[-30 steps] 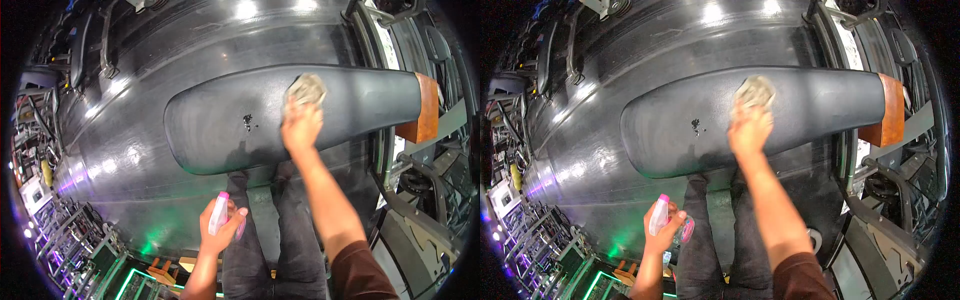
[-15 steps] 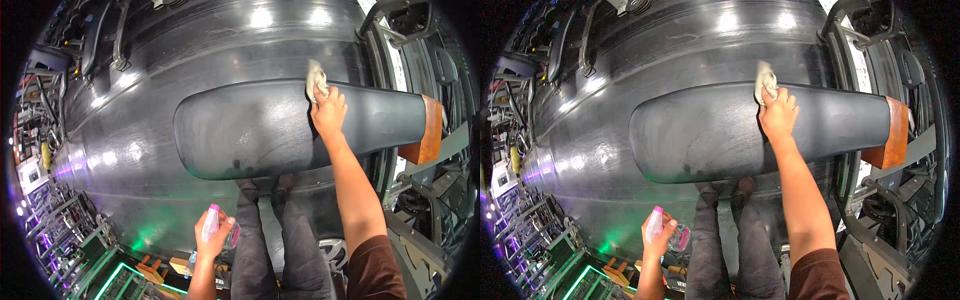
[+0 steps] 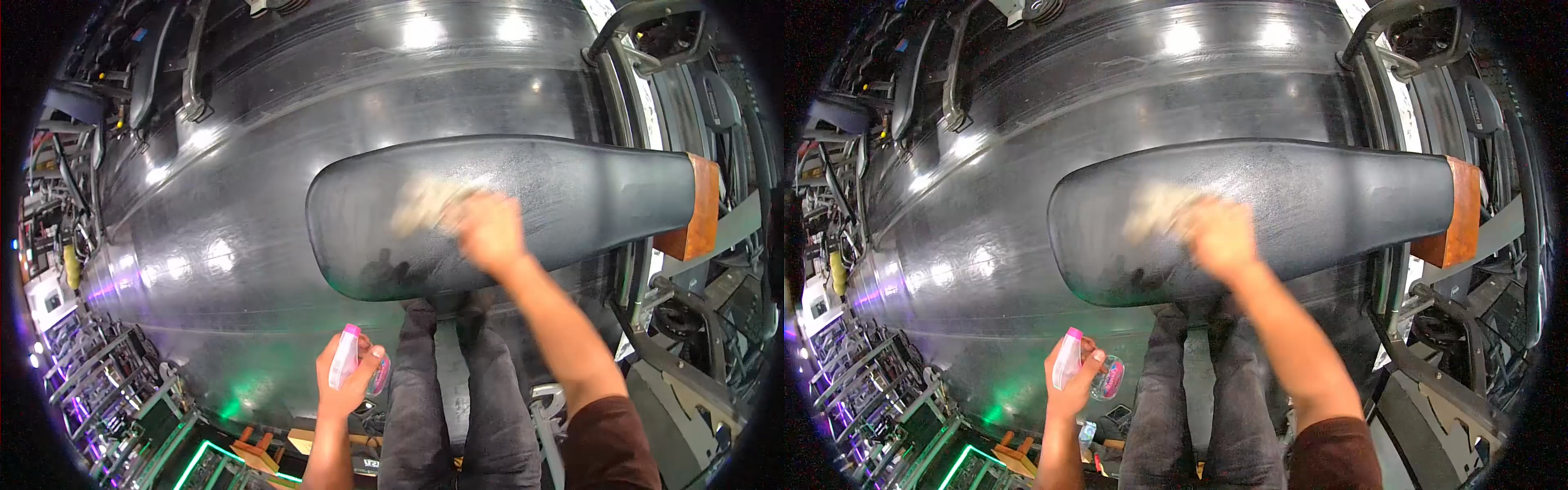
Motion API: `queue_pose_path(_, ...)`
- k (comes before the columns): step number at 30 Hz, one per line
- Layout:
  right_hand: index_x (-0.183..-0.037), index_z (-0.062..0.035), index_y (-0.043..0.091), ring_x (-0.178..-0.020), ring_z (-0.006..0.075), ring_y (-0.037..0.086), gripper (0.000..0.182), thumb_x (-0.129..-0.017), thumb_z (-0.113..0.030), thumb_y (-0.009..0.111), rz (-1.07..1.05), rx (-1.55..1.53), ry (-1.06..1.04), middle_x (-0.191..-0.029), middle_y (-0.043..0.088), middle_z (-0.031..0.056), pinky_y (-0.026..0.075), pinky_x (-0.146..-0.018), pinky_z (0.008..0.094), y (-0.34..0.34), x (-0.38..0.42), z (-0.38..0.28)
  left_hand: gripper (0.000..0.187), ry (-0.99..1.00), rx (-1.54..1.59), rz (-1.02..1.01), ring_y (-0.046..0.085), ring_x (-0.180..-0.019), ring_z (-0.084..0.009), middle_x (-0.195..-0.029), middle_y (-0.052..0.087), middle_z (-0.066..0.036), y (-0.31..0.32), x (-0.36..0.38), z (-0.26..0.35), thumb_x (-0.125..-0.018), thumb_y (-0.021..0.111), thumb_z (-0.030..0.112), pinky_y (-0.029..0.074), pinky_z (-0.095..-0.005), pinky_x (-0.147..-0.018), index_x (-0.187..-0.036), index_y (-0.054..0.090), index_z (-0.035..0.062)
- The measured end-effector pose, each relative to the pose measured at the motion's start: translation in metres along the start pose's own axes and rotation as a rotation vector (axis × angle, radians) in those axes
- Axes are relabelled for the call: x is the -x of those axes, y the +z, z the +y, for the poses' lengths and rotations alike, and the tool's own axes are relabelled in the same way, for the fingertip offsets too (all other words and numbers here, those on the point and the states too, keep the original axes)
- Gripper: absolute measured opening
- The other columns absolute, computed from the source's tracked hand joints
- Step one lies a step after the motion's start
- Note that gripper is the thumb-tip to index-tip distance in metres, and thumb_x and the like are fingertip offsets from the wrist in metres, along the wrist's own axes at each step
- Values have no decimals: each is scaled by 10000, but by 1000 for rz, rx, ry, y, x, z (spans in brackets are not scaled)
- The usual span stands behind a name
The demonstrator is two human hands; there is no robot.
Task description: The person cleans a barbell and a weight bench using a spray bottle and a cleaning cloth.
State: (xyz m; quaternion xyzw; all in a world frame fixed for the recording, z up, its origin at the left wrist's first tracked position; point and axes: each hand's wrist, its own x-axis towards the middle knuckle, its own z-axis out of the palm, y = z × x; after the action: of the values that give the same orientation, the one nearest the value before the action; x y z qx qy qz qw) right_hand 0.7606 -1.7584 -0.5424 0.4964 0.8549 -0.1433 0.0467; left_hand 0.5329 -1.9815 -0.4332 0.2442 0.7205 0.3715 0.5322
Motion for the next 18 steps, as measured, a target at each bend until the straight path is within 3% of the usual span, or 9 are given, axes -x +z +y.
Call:
queue_pose_path(1, -1070, -179, 719, -929, 320, 617, 286, -802, -119, 637, 226, 96, 91, -1064, 661, 95, 484, -738, 495, 4, -7, 42, 201, 1, 11, -9, 644, -734, -150, -958, 627, -97, -7, -2, -2, -863, 755, 54, 560, -316, -643, -983, 609, -14)
queue_pose_path(4, -1293, -197, 668, -1120, 390, 520, 374, -933, -289, 625, 210, 114, 703, -1290, 546, 167, 453, -896, 523, 0, -16, 109, 173, -69, 108, 26, 616, -720, -114, -833, 634, -45, -22, -6, 4, -867, 753, 17, 500, -276, -668, -962, 611, -12)
queue_pose_path(7, -1312, -183, 651, -1181, 418, 478, 380, -948, -286, 609, 351, 121, 696, -1332, 511, 209, 432, -919, 559, 48, -16, 37, 167, -101, 130, 36, 619, -705, -122, -837, 629, -52, -35, -9, 4, -870, 744, 5, 506, -282, -665, -963, 607, -16)
queue_pose_path(9, -1306, -132, 639, -1211, 440, 465, 396, -934, -241, 559, 186, -81, 493, -1324, 480, 291, 403, -939, 605, 51, -6, -66, 169, -114, 133, 40, 614, -722, -118, -844, 630, -50, -39, -11, 8, -870, 746, 8, 507, -282, -677, -964, 607, -14)
queue_pose_path(12, -963, -187, 741, -1103, 307, 547, 189, -799, -212, 652, -554, -212, 21, -1182, 589, 85, 431, -812, 523, 58, 17, -170, 176, -82, 111, 33, 604, -751, -111, -853, 629, -44, -41, -15, 14, -868, 753, 15, 506, -281, -694, -965, 609, -11)
queue_pose_path(13, -942, -238, 750, -980, 273, 612, 164, -805, -233, 659, 52, -197, -309, -1040, 642, 56, 455, -771, 498, 104, 60, -180, 178, -60, 100, 24, 600, -762, -109, -855, 629, -42, -42, -17, 17, -867, 755, 17, 505, -280, -700, -965, 609, -9)
queue_pose_path(15, -960, -227, 738, -988, 274, 633, 185, -840, -191, 601, 71, -320, -414, -1025, 667, 48, 455, -767, 486, 100, 64, -157, 192, -46, 73, 6, 618, -761, -138, -901, 618, -75, -42, -19, 18, -864, 758, 48, 533, -305, -670, -967, 606, -9)
queue_pose_path(17, -1019, -260, 741, -930, 278, 640, 243, -796, -229, 652, -418, -201, -178, -1024, 688, 32, 473, -780, 465, 52, 17, -112, 201, -35, 64, -8, 626, -759, -152, -924, 613, -89, -47, -22, 19, -863, 760, 64, 547, -316, -658, -968, 604, -8)
queue_pose_path(18, -1005, -237, 739, -914, 283, 621, 242, -780, -202, 659, -199, -84, -116, -1049, 691, 41, 474, -763, 458, 25, 8, -75, 202, -40, 66, -21, 626, -758, -152, -925, 614, -88, -50, -21, 18, -863, 761, 65, 547, -314, -660, -969, 604, -7)
